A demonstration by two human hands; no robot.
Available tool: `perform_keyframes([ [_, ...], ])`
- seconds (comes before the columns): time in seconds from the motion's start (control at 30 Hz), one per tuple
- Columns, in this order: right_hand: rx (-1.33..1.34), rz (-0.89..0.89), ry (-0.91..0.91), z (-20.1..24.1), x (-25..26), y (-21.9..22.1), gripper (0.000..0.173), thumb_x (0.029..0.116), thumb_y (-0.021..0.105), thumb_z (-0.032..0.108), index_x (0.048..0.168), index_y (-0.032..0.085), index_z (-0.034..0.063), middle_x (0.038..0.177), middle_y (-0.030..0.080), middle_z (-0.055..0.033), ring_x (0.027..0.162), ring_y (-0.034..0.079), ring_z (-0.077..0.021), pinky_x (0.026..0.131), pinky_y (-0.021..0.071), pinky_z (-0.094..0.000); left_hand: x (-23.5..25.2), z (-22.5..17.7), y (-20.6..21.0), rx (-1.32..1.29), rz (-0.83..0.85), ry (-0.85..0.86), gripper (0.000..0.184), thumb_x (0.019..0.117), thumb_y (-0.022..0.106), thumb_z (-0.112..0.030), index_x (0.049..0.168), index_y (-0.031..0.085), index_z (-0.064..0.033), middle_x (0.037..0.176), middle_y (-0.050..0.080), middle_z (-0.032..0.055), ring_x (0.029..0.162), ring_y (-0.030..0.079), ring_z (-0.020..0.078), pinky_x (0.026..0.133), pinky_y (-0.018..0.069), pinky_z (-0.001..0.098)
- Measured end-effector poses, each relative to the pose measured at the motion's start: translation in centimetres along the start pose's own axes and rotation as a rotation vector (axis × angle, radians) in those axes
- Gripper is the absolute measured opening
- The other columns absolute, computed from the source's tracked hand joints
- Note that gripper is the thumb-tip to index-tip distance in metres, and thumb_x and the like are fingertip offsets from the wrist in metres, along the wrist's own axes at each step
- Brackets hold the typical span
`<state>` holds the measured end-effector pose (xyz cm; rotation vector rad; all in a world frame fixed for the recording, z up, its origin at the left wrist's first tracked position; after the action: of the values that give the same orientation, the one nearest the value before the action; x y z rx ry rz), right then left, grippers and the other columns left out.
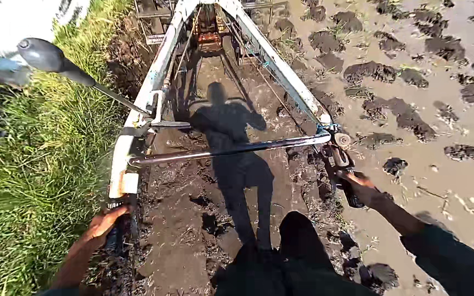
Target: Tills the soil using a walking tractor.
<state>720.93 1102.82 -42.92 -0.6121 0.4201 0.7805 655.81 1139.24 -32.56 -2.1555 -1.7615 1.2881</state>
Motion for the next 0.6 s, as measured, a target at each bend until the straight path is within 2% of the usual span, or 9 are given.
perform_keyframes([
  [0.17,0.011,-0.026,0.003,8.3,6.1,2.1,0.036,0.1068,0.049,0.028,0.124,0.057,-0.0022,0.098,0.062,-0.0087,0.081,0.061,-0.0117,0.075,0.0536,-0.0328,7.4,-7.4,-0.2,-0.02,0.019,0.058,0.024,0.097,0.057,-0.008,0.121,0.056,-0.0017,0.09,0.065,0.0006,0.073,0.064,0.0067,0.067,0.0568,0.0265],
  [0.23,0.053,0.022,0.013,11.0,8.7,3.6,0.038,0.1075,0.047,0.029,0.129,0.055,-0.0012,0.102,0.064,-0.0101,0.085,0.064,-0.0141,0.077,0.0552,-0.0347,11.3,-9.3,-1.1,-0.034,0.03,0.057,0.022,0.0972,0.056,-0.009,0.118,0.057,-0.0037,0.088,0.066,-0.0002,0.072,0.065,0.007,0.065,0.0569,0.026],
  [0.37,0.071,0.027,-0.009,16.2,15.2,5.1,0.038,0.1073,0.046,0.03,0.129,0.056,0.0003,0.1,0.067,-0.0095,0.085,0.066,-0.0154,0.076,0.0564,-0.0356,17.5,-14.8,-1.0,-0.071,0.03,0.038,0.021,0.0968,0.053,-0.007,0.118,0.056,-0.0049,0.086,0.067,-0.0005,0.07,0.067,0.0075,0.061,0.0576,0.0255],
  [0.47,0.056,0.002,0.001,19.3,20.7,5.2,0.04,0.1068,0.047,0.028,0.13,0.055,-0.0025,0.1,0.067,-0.0122,0.085,0.067,-0.018,0.077,0.0568,-0.0377,21.5,-19.6,-0.4,-0.051,0.003,0.039,0.021,0.0983,0.054,-0.007,0.118,0.056,-0.0025,0.086,0.067,-0.0003,0.071,0.067,0.0069,0.063,0.0578,0.0259],
  [0.53,0.054,-0.004,0.016,21.6,23.8,5.5,0.039,0.1051,0.047,0.027,0.13,0.054,-0.0025,0.098,0.067,-0.0108,0.083,0.068,-0.0165,0.075,0.0581,-0.0357,24.4,-22.3,0.0,-0.02,-0.001,0.066,0.022,0.0969,0.054,-0.005,0.118,0.056,-0.0005,0.087,0.066,-0.0011,0.073,0.065,0.0046,0.067,0.0568,0.0243],
  [0.6,0.037,0.008,-0.004,24.3,26.7,5.8,0.044,0.1003,0.047,0.028,0.131,0.053,-0.003,0.1,0.068,-0.0092,0.084,0.068,-0.0137,0.076,0.0584,-0.0346,26.7,-25.5,1.1,-0.001,-0.007,0.107,0.022,0.0928,0.054,-0.001,0.115,0.057,-0.0012,0.084,0.066,-0.006,0.073,0.064,-0.0012,0.07,0.0558,0.019],
])
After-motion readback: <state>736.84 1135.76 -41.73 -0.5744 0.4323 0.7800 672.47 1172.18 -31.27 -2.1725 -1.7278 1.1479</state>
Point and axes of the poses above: each hand's wrist, its own x-axis towards the middle knuckle, its own y-axis out of the palm, z = x × y, the point moved 10 cm from there along x, towards the middle knuckle
